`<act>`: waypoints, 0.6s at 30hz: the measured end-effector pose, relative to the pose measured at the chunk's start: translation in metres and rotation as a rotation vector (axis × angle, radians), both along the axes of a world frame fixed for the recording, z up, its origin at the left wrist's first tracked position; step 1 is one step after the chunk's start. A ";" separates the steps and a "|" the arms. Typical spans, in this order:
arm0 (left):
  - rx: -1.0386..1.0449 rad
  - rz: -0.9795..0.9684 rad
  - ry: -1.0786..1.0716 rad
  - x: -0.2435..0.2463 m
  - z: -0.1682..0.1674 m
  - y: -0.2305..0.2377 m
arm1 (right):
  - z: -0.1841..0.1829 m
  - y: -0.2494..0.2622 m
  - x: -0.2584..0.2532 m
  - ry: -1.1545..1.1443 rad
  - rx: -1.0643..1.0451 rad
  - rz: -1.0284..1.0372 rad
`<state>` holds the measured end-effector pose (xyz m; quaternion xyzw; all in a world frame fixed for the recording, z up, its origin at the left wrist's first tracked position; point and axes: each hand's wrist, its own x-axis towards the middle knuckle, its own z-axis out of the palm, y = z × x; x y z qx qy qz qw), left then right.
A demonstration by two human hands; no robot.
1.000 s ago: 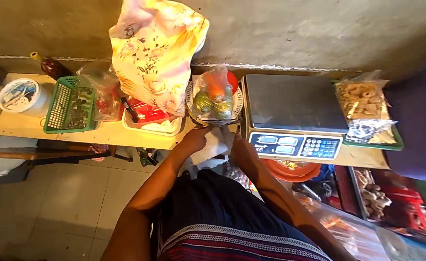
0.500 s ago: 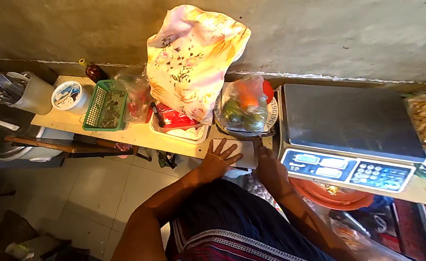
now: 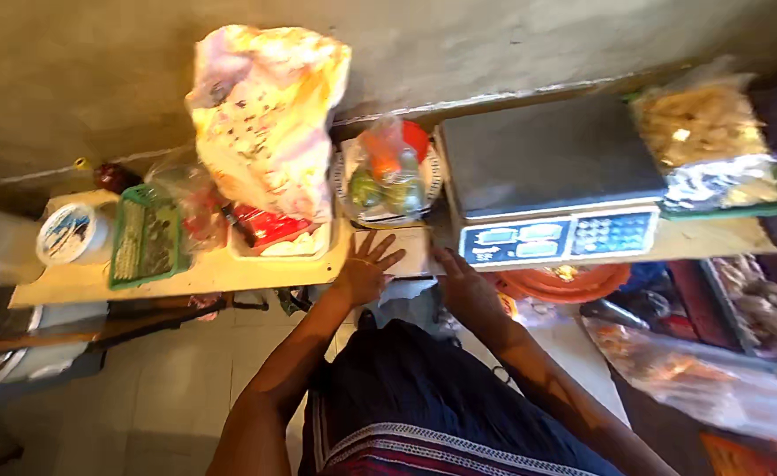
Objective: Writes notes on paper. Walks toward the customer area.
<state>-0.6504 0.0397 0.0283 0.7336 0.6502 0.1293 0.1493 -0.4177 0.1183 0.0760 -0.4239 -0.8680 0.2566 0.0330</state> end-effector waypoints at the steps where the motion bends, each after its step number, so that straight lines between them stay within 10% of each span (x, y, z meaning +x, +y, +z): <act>1: 0.022 0.048 0.024 0.006 0.002 -0.002 | 0.001 -0.004 0.012 0.046 0.018 0.013; 8: 0.425 0.005 -0.195 0.083 -0.013 -0.045 | -0.019 -0.005 0.119 -0.363 -0.471 0.003; 14: -0.987 -0.173 -0.019 0.133 -0.037 -0.070 | -0.051 -0.011 0.277 -0.219 -0.550 -0.187; 18: -1.112 -0.077 0.088 0.166 -0.042 -0.064 | -0.077 -0.033 0.408 -0.160 -0.474 -0.477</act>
